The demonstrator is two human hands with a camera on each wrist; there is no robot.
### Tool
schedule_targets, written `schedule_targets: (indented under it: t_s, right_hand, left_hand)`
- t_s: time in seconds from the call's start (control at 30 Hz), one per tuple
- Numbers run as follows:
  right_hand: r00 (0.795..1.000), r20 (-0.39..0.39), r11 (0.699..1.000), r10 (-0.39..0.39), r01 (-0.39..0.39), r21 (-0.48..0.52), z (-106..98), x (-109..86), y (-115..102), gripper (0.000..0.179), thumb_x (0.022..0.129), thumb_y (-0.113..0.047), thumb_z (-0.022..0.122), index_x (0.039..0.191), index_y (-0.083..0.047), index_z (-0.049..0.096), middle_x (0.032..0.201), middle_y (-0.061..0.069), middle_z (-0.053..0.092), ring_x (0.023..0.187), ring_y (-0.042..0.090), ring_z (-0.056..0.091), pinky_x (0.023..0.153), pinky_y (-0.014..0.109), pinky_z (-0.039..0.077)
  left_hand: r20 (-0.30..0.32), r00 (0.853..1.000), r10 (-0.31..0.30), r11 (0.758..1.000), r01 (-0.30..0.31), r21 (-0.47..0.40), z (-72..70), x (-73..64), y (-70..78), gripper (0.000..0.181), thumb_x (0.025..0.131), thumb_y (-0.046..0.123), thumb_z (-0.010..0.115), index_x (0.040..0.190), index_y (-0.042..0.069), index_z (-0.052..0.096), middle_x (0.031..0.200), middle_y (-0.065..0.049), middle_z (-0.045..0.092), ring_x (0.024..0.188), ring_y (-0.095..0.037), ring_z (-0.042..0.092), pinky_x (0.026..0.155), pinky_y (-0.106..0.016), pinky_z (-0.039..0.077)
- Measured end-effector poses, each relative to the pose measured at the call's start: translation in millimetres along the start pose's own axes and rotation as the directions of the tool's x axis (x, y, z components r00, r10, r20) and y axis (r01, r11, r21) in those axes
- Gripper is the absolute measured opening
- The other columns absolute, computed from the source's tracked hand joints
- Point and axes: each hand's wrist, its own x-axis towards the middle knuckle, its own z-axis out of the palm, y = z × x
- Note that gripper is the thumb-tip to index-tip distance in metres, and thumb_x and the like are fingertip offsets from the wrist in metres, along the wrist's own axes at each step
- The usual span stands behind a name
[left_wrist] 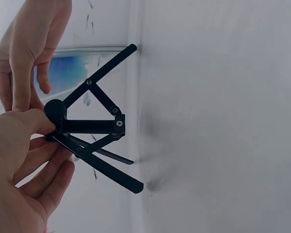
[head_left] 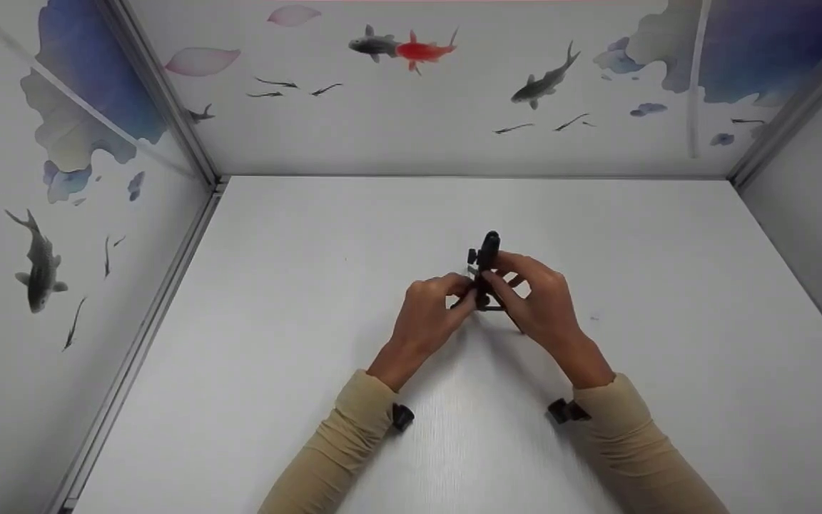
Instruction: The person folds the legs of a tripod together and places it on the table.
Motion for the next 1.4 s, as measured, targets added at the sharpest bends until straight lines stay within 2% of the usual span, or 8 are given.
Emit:
schedule_targets:
  t_s: [0.4, 1.13, 1.4]
  right_hand:
    - [1.0, 0.007, 1.0, 0.011, -0.011, 0.008, 0.3, 0.6, -1.3, 0.031, 0.098, -0.004, 0.08, 0.128, -0.006, 0.076, 0.114, 0.008, 0.082, 0.093, 0.021, 0.078, 0.069, 0.039, 0.065]
    - [1.0, 0.006, 1.0, -0.01, 0.01, -0.008, -0.5, 0.4, -0.2, 0.032, 0.096, -0.003, 0.081, 0.127, -0.004, 0.076, 0.112, 0.009, 0.082, 0.092, 0.021, 0.079, 0.07, 0.038, 0.065]
    - [1.0, 0.02, 1.0, 0.004, -0.004, 0.002, -1.7, 0.6, -1.2, 0.031, 0.097, -0.004, 0.08, 0.128, -0.004, 0.076, 0.114, 0.009, 0.082, 0.094, 0.021, 0.078, 0.072, 0.038, 0.066]
  left_hand:
    - [-0.004, 1.0, -0.007, 1.0, 0.007, -0.01, 0.1, 0.0, 0.3, 0.011, 0.101, 0.011, 0.075, 0.109, 0.009, 0.082, 0.099, -0.001, 0.085, 0.09, -0.006, 0.081, 0.084, -0.027, 0.063]
    - [-0.035, 0.999, 0.022, 1.0, -0.022, -0.006, -0.3, -0.5, 1.6, 0.011, 0.1, 0.01, 0.075, 0.108, 0.008, 0.082, 0.098, -0.001, 0.085, 0.089, -0.007, 0.08, 0.085, -0.027, 0.064]
    - [-0.04, 0.999, 0.026, 1.0, -0.027, -0.014, -0.6, -0.6, 1.7, 0.012, 0.101, 0.011, 0.075, 0.11, 0.008, 0.082, 0.099, -0.002, 0.085, 0.09, -0.007, 0.081, 0.085, -0.027, 0.064]
